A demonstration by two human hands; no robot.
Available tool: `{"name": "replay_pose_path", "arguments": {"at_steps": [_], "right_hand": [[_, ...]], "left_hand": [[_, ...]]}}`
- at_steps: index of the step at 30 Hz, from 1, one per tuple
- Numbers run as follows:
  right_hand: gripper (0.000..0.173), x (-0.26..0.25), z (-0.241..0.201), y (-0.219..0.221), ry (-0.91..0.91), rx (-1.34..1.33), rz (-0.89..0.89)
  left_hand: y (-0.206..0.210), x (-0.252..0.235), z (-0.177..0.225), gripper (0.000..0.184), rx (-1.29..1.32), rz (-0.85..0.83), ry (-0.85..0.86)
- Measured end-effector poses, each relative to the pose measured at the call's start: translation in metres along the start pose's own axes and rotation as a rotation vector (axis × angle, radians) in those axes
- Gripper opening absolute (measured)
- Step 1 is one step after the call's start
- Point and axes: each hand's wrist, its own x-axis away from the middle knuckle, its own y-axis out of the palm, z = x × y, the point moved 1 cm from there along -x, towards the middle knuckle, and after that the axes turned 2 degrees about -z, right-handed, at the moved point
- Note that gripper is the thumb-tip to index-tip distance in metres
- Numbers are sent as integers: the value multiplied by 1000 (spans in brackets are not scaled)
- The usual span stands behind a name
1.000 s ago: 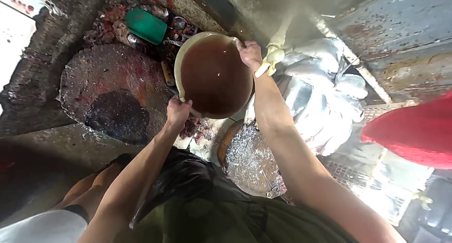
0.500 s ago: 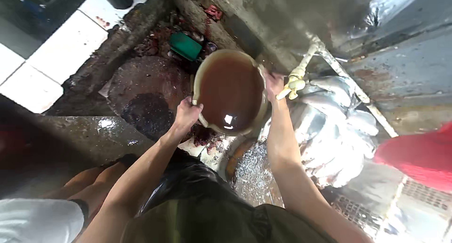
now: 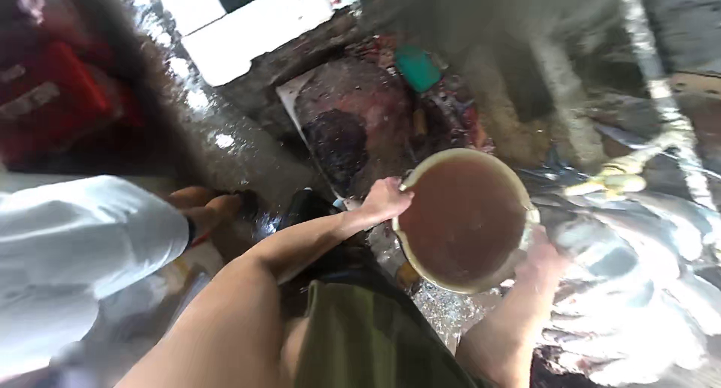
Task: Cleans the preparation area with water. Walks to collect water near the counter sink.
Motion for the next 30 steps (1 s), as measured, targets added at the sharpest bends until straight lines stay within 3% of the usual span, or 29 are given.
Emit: {"name": "replay_pose_path", "arguments": {"at_steps": [6, 13, 22, 26, 30], "right_hand": [[55, 102, 25, -5, 64, -110, 108], [43, 212, 52, 21, 113, -205, 138], [37, 319, 99, 108, 299, -309, 46], [23, 347, 130, 155, 227, -300, -53], [22, 360, 155, 215, 198, -312, -173]], "left_hand": [[-9, 27, -48, 34, -4, 94, 217], [-54, 79, -113, 29, 57, 178, 291], [-142, 154, -211, 25, -5, 343, 196], [-168, 173, -287, 21, 30, 465, 132], [-191, 178, -357, 30, 104, 528, -20]]}}
